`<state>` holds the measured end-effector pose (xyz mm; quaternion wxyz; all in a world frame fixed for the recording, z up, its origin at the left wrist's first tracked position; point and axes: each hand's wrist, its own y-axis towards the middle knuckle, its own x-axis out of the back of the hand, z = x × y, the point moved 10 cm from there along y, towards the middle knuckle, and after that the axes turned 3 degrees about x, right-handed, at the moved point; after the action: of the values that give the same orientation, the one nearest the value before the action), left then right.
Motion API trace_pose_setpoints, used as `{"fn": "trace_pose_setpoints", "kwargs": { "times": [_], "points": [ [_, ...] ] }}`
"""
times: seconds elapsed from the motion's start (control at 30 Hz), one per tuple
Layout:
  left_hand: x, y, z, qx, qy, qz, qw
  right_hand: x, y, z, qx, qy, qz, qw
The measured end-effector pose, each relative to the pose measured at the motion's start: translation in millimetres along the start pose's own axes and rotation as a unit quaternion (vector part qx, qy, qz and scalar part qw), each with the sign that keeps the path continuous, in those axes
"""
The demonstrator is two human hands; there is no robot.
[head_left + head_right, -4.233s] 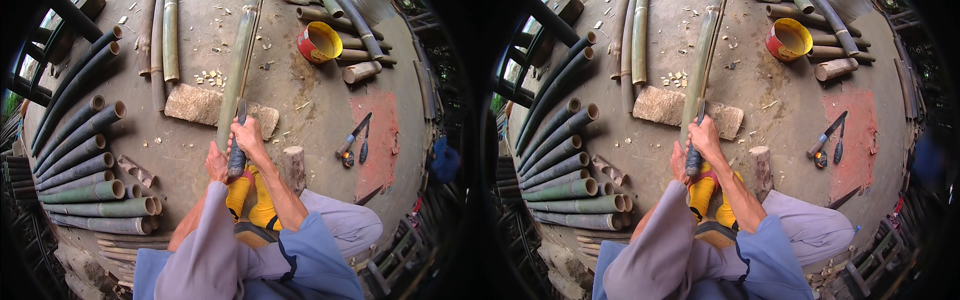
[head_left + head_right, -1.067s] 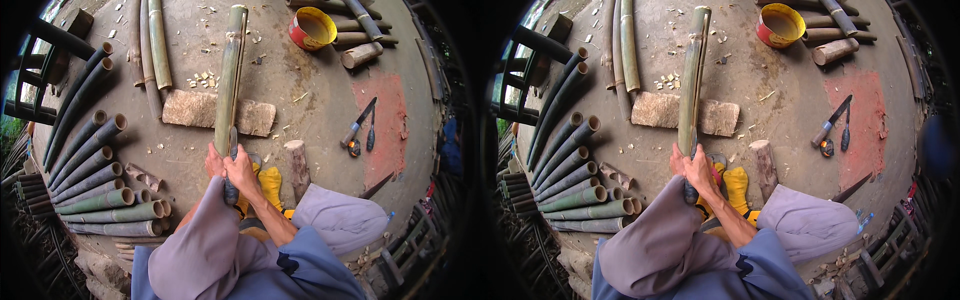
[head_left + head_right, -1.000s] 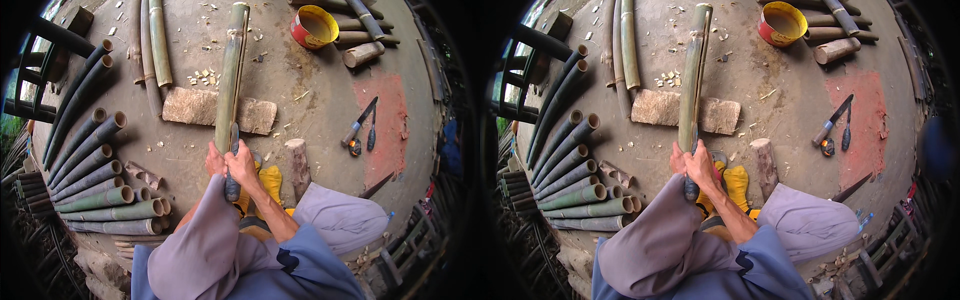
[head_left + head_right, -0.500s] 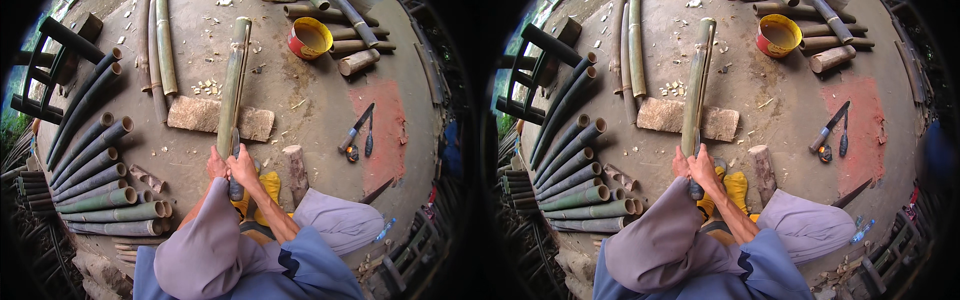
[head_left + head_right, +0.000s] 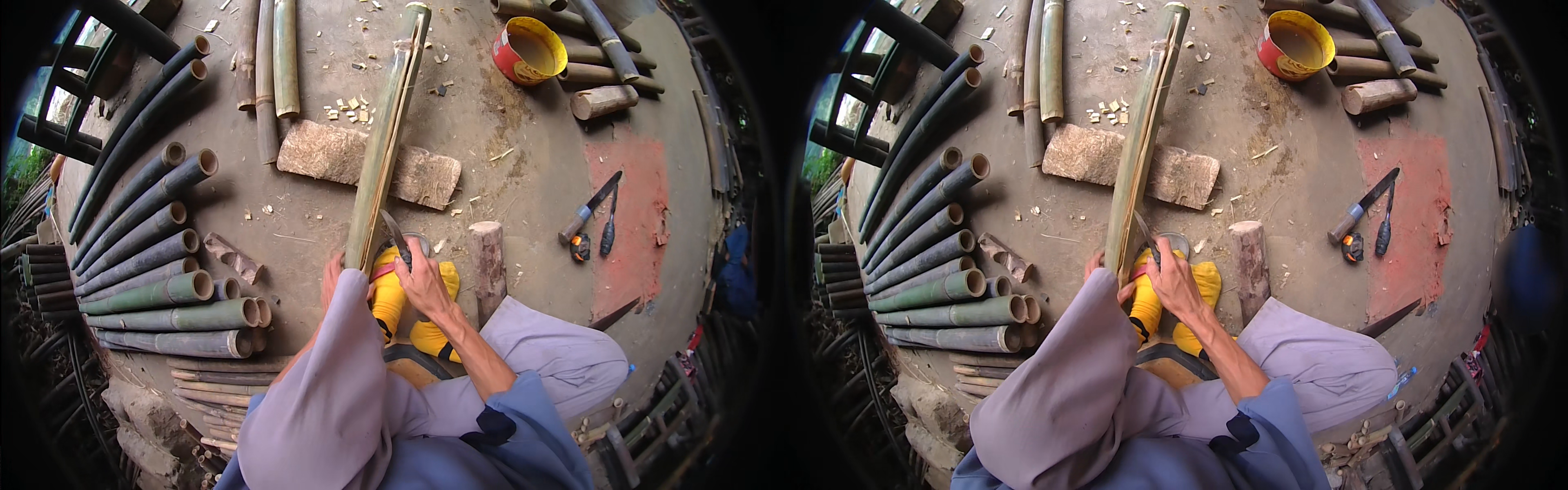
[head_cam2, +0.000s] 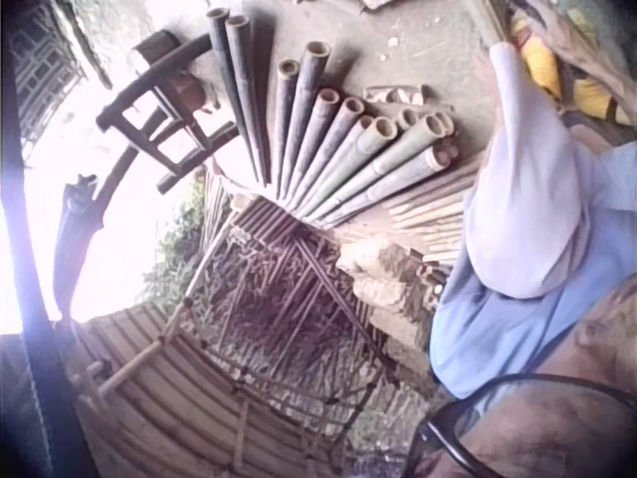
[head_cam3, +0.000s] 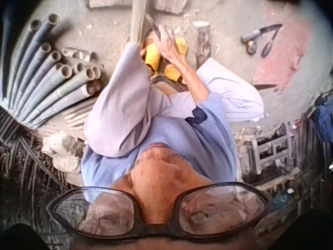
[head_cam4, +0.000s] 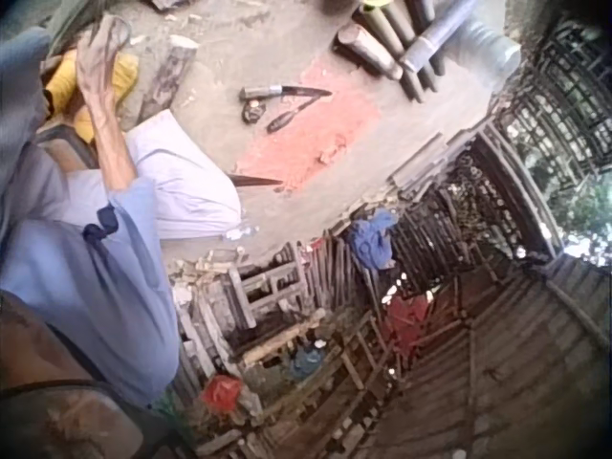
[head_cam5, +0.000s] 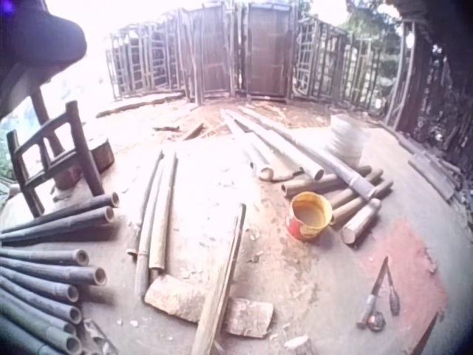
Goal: The person carves and saws a bamboo pole while sitting on the ground, using a chisel and a mallet to hollow it out and a saw to cut into the surface.
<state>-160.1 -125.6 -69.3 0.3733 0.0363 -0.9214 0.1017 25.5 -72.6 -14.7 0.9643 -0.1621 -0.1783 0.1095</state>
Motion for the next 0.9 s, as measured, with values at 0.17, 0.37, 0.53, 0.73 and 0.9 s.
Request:
{"fn": "trace_pose_setpoints", "kwargs": {
  "times": [0.17, 0.37, 0.53, 0.73, 0.9],
  "points": [
    [-8, 4, 17, 0.156, -0.116, 0.114, 0.974, -5, -6, 13, 0.044, -0.001, 0.006, 0.999],
    [-26, 64, -7, 0.066, 0.005, 0.016, 0.998, -7, -1, 15, 0.042, -0.028, 0.009, 0.999],
    [-31, 63, -8, 0.040, 0.016, -0.005, 0.999, -14, 2, 7, 0.046, -0.049, 0.017, 0.998],
    [-31, 72, -17, 0.119, -0.001, 0.054, 0.991, -16, 4, 3, 0.040, -0.060, 0.012, 0.997],
    [-24, 76, -31, 0.059, 0.050, -0.024, 0.997, -17, 9, 3, -0.001, -0.101, 0.053, 0.993]
  ]
}}
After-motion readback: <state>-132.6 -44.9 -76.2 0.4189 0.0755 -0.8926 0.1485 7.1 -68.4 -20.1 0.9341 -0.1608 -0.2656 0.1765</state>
